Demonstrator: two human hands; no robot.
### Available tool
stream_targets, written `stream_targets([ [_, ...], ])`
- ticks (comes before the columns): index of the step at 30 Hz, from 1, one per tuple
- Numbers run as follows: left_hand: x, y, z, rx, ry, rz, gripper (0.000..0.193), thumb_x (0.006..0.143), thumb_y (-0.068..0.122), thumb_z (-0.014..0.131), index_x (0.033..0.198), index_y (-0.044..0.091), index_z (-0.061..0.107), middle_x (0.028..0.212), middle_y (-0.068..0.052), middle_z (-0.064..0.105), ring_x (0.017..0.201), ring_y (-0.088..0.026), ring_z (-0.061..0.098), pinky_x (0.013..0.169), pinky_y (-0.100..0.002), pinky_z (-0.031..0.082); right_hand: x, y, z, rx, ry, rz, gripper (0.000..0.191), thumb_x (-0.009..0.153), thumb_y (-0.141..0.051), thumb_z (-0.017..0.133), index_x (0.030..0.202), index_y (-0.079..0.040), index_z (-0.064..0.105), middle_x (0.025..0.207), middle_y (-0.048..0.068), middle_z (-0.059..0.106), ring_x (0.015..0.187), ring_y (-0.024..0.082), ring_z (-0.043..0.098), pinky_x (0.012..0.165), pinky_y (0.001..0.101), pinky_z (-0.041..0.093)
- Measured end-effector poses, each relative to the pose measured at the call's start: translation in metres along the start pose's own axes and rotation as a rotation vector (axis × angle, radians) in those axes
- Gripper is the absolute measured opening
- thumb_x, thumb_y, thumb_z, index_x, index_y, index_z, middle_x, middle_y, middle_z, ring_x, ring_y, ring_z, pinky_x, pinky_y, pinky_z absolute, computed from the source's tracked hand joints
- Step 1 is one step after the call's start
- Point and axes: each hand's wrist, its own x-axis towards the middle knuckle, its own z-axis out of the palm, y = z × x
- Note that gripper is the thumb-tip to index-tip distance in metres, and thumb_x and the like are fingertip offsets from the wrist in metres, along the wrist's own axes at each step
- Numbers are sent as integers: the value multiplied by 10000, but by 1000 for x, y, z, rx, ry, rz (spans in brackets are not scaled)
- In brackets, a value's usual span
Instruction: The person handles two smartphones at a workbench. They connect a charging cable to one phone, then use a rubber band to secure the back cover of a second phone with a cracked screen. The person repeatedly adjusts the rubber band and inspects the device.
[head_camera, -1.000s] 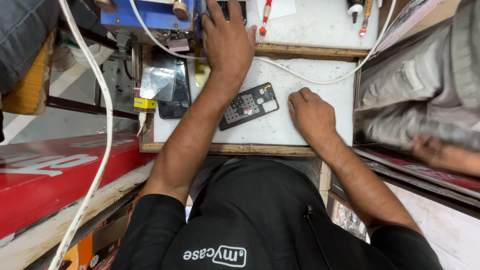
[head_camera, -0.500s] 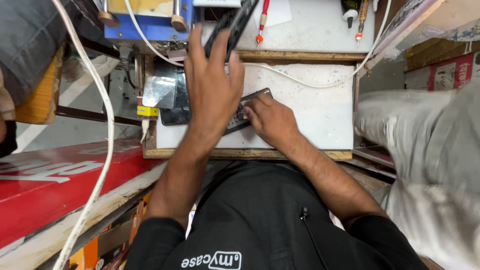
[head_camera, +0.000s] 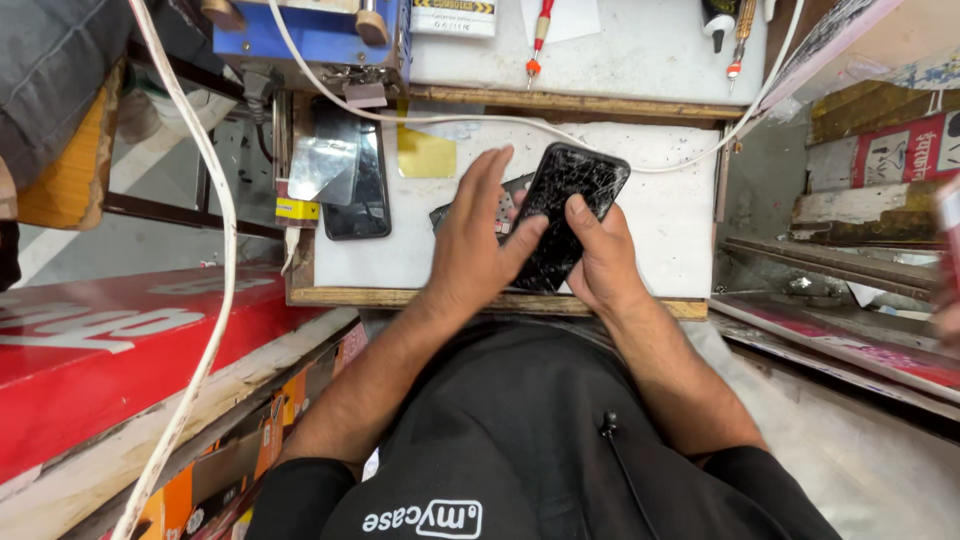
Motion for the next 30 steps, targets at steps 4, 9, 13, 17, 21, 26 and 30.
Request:
stream_targets([
  [4, 31, 10, -23, -118, -11, -158, 273, 1054, 241, 646, 1250, 51, 633, 1154, -166, 689, 927, -224, 701, 826, -337, 584, -2, 10, -29, 80, 122, 25, 469, 1110, -399, 725, 1276, 14, 575, 1035, 156, 660, 906, 289, 654, 812, 432, 581],
  [9, 24, 29, -18, -175, -212, -36, 313, 1007, 269, 699, 1183, 12, 663, 1021, -117, 733, 890, -214, 715, 787, -321, 583, -12, 5, -36, -254, 93, -153, 559, 1007, -464, 726, 1273, 11, 602, 1104, 104, 680, 991, 202, 659, 864, 358, 578],
  [13, 11, 30, -6, -170, -154, 72, 343, 991, 251, 743, 1197, -10, 658, 1028, -133, 693, 919, -237, 704, 800, -325, 570, -26, -16, -19, -851, 98, -342, 517, 1034, -434, 680, 1270, 18, 592, 1153, 100, 693, 1071, 143, 635, 941, 306, 548],
  [17, 7, 29, -1, -178, -205, 7, 333, 949, 246, 783, 1173, 20, 682, 985, -124, 713, 902, -231, 729, 800, -327, 582, -34, -52, -9, -818, 18, -381, 363, 1075, -274, 661, 1286, 14, 593, 1150, 91, 720, 1028, 129, 674, 909, 269, 566],
  [21, 10, 33, 1, -160, -183, 167, 286, 999, 191, 726, 1227, 29, 662, 1100, -126, 722, 1013, -255, 750, 861, -342, 602, -38, -70, -8, -1044, -42, -403, 237, 1034, -127, 689, 1223, 17, 681, 1082, 96, 766, 946, 123, 721, 847, 243, 576],
  [26, 13, 39, 7, -47, -123, 336, 268, 954, 91, 755, 1212, 59, 691, 1072, -99, 735, 891, -226, 759, 744, -305, 624, -41, -62, -9, -1150, 80, -430, 227, 980, -110, 742, 1177, 0, 717, 987, 69, 777, 806, 92, 687, 726, 217, 543],
  [30, 12, 39, 16, 31, -56, 365, 256, 948, 62, 772, 1191, 68, 690, 1020, -72, 735, 864, -205, 753, 716, -302, 616, -40, -53, -8, -1134, 154, -528, 201, 1008, -116, 743, 1179, -15, 715, 1006, 70, 777, 829, 89, 692, 728, 215, 542],
])
